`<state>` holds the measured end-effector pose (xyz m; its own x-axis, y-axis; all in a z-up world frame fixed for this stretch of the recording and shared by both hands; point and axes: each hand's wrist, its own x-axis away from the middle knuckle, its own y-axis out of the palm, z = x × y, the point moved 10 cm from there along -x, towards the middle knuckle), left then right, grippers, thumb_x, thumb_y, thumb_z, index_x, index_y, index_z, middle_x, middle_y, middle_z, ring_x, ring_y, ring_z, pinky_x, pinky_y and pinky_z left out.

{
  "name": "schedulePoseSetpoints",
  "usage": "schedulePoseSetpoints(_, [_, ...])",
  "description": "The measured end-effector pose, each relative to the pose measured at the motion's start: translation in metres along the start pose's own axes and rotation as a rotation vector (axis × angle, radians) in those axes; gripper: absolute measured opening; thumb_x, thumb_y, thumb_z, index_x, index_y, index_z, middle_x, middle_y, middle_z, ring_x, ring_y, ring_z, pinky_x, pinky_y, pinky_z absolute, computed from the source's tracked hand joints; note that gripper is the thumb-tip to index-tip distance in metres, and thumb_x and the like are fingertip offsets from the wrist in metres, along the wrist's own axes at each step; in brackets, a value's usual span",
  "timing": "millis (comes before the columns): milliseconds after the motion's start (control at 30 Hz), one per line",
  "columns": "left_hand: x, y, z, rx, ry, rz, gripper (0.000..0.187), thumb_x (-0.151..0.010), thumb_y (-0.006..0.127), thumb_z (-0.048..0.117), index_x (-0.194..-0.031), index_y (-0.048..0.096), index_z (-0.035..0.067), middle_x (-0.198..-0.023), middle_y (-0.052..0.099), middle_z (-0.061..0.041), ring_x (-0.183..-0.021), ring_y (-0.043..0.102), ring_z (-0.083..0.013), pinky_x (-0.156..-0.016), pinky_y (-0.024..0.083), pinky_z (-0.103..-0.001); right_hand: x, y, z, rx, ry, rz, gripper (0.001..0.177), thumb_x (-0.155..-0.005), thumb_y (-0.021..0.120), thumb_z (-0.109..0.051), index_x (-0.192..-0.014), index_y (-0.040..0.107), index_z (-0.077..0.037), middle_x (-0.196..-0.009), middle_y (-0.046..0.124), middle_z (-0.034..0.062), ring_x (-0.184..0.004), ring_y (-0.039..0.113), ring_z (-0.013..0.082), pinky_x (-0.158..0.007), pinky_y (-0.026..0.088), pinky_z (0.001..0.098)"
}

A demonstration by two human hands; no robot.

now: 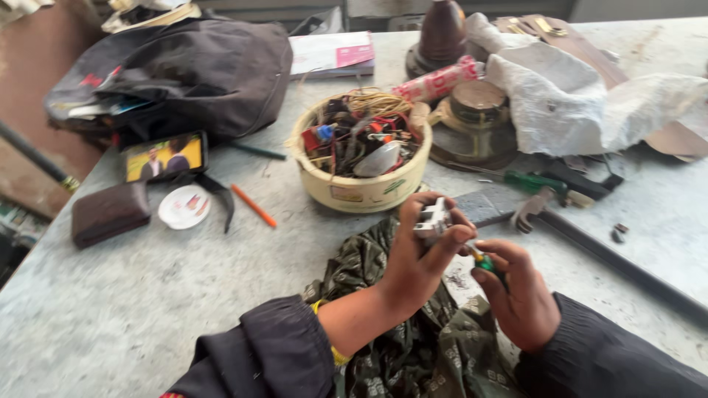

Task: The person uses a screwdriver to adjust a small metal electrical component while holding it with a cloth. They then use a hammer to tap the component on a metal block and continue adjusting it with the screwdriver.

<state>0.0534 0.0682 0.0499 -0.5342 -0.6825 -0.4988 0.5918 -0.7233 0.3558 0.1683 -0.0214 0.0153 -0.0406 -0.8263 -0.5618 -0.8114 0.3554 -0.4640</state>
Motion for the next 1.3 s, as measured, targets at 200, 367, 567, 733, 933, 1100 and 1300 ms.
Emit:
schedulePoseSetpoints(200, [0.003,-0.001,-0.002,0.095,-0.015,0.001,0.042,-0.105,0.063,0.034,-0.128,0.040,0.006,-0.109,0.062,-0.008,-0.102,0.065,-0.0150,-0.089,0.056,-0.033,-0.009,-0.005,-0.021,0.137,-0.054,-0.003,0.043,-0.092,0.066,-0.004,-0.131,0.047,-0.004,-0.110,0.074,0.0183,-0.102,0.076,0.0289,-0.082,0.058,0.0363])
schedulePoseSetpoints(367, [0.007,0.000,-0.010,0.179,-0.074,0.008,0.056,-0.111,0.044,0.055,-0.129,0.045,0.002,-0.108,0.067,-0.012,-0.100,0.066,-0.0165,-0.094,0.054,-0.031,-0.010,-0.008,-0.019,0.321,-0.076,-0.016,0.047,-0.087,0.074,-0.009,-0.127,0.049,-0.004,-0.096,0.077,0.0157,-0.077,0.076,0.0294,-0.066,0.056,0.0389])
schedulePoseSetpoints(567, [0.008,0.005,-0.009,0.225,-0.081,0.016,0.056,-0.111,0.041,0.055,-0.126,0.044,0.001,-0.105,0.070,-0.016,-0.103,0.069,-0.0217,-0.100,0.054,-0.037,-0.004,-0.008,-0.035,0.267,-0.268,0.037,0.044,-0.092,0.069,-0.005,-0.128,0.044,-0.002,-0.111,0.071,0.0236,-0.096,0.076,0.0347,-0.077,0.060,0.0401])
schedulePoseSetpoints(733, [0.008,0.009,-0.005,0.134,-0.055,0.007,0.047,-0.110,0.048,0.045,-0.129,0.040,0.003,-0.106,0.071,-0.017,-0.106,0.070,-0.0236,-0.104,0.053,-0.041,0.000,-0.002,-0.022,0.043,-0.088,0.029,0.038,-0.097,0.063,-0.004,-0.131,0.044,-0.004,-0.127,0.068,0.0214,-0.111,0.073,0.0271,-0.088,0.059,0.0364])
schedulePoseSetpoints(933, [0.006,0.003,-0.007,0.047,-0.066,0.055,0.040,-0.108,0.055,0.034,-0.131,0.039,0.005,-0.103,0.071,-0.013,-0.104,0.069,-0.0208,-0.101,0.052,-0.036,0.001,0.010,-0.017,-0.233,0.057,-0.014,0.033,-0.103,0.053,-0.004,-0.134,0.041,-0.006,-0.154,0.049,0.0260,-0.138,0.054,0.0312,-0.102,0.050,0.0411])
schedulePoseSetpoints(1100, [-0.011,-0.006,0.016,-0.571,0.060,-0.027,0.046,-0.100,0.067,0.036,-0.126,0.045,0.005,-0.096,0.070,-0.009,-0.088,0.070,-0.0170,-0.080,0.058,-0.030,-0.006,-0.003,0.002,0.014,0.381,-0.079,0.045,-0.097,0.060,-0.019,-0.140,0.051,-0.014,-0.112,0.081,0.0158,-0.099,0.080,0.0223,-0.082,0.061,0.0368])
schedulePoseSetpoints(1300, [-0.018,-0.015,0.001,-0.665,-0.110,-0.146,0.047,-0.095,0.075,0.035,-0.124,0.053,0.006,-0.101,0.069,-0.009,-0.093,0.068,-0.0158,-0.083,0.056,-0.028,-0.031,-0.027,-0.040,0.140,0.194,-0.169,0.047,-0.094,0.065,-0.019,-0.140,0.060,-0.011,-0.116,0.079,0.0128,-0.097,0.080,0.0240,-0.082,0.059,0.0353])
